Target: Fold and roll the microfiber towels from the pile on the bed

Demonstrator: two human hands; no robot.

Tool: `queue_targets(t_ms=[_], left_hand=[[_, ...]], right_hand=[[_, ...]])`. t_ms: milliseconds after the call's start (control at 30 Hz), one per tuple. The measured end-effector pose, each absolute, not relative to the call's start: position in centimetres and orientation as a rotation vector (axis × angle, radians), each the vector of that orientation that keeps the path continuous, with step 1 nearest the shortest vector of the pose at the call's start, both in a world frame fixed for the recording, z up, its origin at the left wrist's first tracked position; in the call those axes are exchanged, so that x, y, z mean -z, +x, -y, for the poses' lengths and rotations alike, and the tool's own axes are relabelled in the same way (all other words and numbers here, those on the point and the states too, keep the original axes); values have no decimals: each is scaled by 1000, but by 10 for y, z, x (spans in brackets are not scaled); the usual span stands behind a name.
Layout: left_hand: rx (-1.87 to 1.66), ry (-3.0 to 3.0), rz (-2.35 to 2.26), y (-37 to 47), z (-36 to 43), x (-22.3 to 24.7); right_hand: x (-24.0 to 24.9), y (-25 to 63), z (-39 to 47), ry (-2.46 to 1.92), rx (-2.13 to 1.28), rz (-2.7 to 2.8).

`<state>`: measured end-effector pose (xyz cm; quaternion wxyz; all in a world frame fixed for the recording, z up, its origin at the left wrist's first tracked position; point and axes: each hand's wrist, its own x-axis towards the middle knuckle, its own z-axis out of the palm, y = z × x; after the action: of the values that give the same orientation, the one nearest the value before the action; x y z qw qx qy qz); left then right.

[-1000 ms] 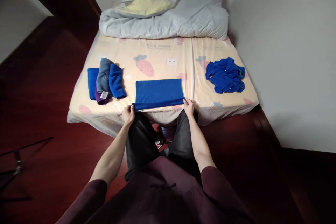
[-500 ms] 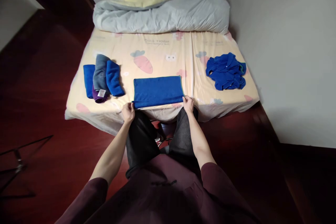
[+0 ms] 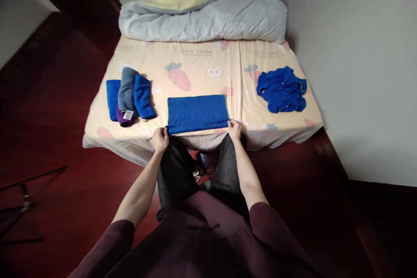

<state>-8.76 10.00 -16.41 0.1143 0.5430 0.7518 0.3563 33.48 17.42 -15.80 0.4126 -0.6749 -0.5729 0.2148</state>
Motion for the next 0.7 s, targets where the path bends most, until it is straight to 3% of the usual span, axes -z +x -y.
queue_targets(t_ms=[700], left_hand=[[-1004, 1526, -2239, -83, -99, 158]], right_hand=[[157, 332, -176, -1750, -564, 1360]])
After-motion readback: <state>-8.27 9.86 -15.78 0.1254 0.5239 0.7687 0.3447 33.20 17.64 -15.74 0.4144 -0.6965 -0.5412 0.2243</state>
